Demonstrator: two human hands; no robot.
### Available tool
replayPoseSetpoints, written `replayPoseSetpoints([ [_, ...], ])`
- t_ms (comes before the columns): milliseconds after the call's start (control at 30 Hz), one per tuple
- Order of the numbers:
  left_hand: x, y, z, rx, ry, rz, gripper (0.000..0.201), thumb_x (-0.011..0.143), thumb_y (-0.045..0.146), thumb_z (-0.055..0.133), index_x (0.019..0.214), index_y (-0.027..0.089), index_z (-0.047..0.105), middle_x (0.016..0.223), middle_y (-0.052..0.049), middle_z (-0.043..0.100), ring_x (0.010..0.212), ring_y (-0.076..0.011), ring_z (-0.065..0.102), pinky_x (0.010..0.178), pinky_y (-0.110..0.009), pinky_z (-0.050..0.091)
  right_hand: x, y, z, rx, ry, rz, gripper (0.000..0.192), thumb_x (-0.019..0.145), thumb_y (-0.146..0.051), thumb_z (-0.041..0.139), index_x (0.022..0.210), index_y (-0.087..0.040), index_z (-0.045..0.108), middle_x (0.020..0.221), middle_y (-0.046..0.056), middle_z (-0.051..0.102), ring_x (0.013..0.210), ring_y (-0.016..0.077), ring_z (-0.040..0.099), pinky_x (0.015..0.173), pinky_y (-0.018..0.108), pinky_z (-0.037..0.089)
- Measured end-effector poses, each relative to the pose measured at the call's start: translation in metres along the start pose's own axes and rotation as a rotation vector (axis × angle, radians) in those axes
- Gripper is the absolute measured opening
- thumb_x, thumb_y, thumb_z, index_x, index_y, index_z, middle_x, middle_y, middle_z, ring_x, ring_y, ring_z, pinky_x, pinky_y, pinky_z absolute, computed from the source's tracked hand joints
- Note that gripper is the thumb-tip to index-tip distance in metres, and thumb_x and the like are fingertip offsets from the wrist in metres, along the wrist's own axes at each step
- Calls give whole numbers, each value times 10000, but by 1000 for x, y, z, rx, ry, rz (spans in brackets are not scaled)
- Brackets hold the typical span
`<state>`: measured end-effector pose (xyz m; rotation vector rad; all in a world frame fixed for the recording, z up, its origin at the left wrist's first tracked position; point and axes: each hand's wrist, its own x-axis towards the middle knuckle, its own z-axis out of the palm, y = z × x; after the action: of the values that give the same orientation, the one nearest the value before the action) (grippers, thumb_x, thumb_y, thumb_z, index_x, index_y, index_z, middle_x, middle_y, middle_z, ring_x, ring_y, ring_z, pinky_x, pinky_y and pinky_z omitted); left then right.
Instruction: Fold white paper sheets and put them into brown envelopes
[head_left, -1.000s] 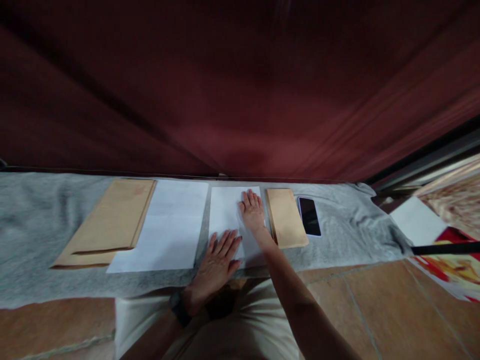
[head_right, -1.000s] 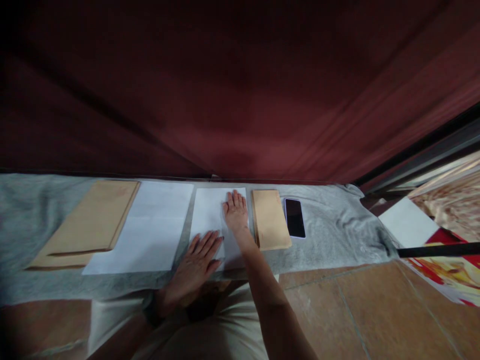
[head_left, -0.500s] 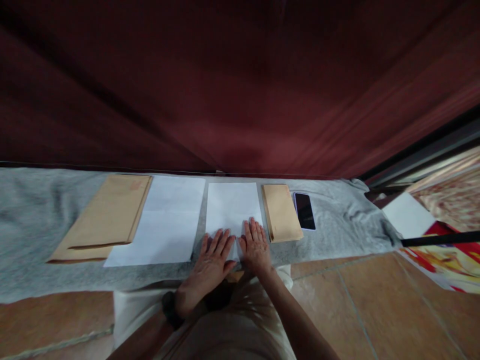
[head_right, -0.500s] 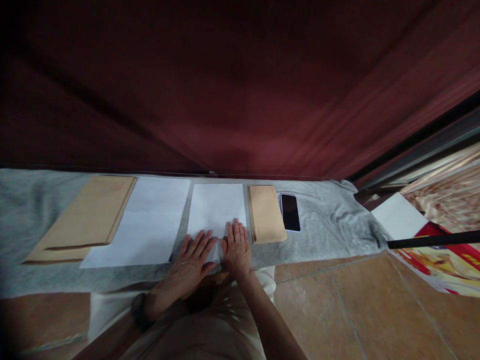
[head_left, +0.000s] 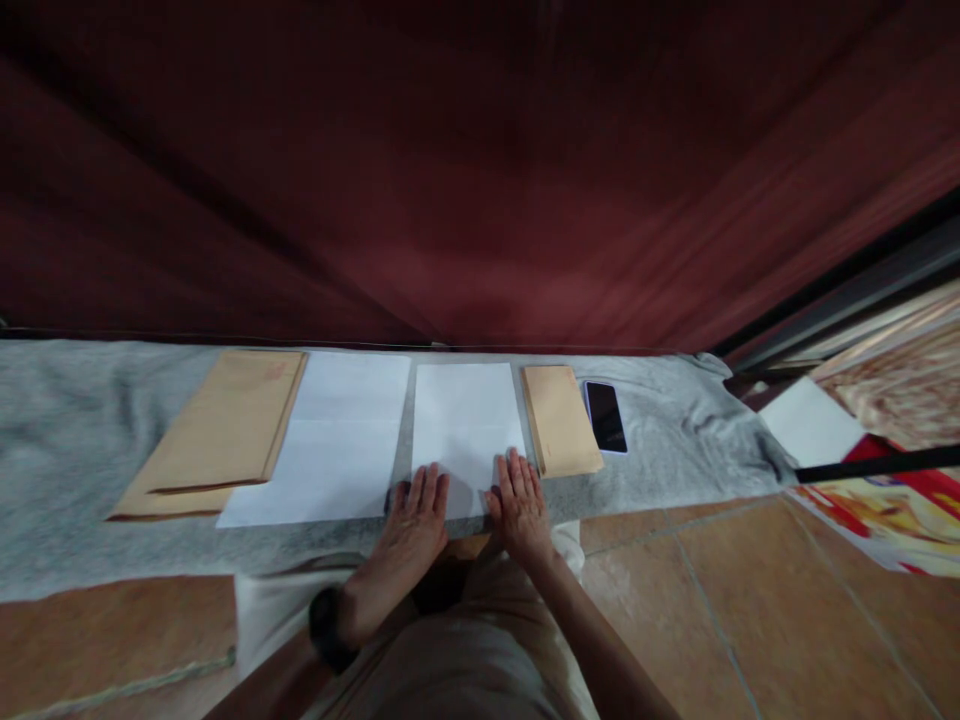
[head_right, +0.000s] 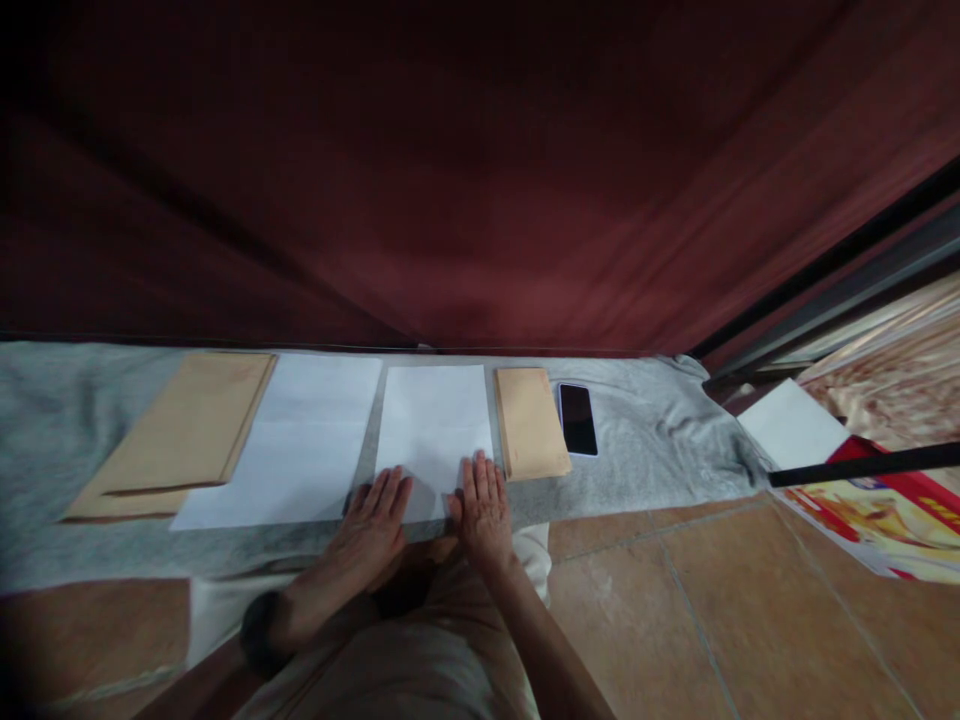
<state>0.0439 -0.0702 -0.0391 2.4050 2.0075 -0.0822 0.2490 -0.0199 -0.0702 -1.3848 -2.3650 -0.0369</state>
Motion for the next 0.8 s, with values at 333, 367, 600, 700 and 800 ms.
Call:
replayPoseSetpoints([
  [333,3,-32,-2,-171,59,85,554,866,-16,426,1328,187,655,1445,-116,608,1362,-256,554,1118,-441,487,-5,19,-20,187,-143,-151,650,999,-380,566,1575,-173,346,1641,166,328,1526,303,305,1220,564,316],
  [367,2,-36,-4,-211,76,104,537,863,-14,438,1298,197,673,1418,-105,633,1343,-241,573,1120,-426,487,-4,21,-22,225,-162,-156,640,993,-364,572,1568,-180,360,1630,158,356,1516,295,327,1224,567,308],
  [600,-27,-51,-9,-440,96,193,440,917,60,455,1234,236,705,1310,-55,709,1233,-214,650,1077,-405,532,-7,45,-34,551,-219,-149,679,805,-32,533,1452,-237,540,1491,88,568,1416,220,490,1218,506,345],
  [700,-39,-58,-8,-520,60,221,383,958,144,482,1251,267,695,1348,-35,688,1254,-203,634,1102,-408,515,-13,50,-39,642,-242,-166,638,781,-2,525,1350,-268,636,1371,59,672,1332,210,578,1189,501,389],
  [800,-41,-70,-3,-568,58,216,486,888,105,554,1322,304,647,1477,-19,590,1370,-211,537,1170,-462,447,-12,48,-48,692,-267,-169,450,866,-74,568,1249,-266,704,1234,59,746,1210,214,665,1141,479,447],
])
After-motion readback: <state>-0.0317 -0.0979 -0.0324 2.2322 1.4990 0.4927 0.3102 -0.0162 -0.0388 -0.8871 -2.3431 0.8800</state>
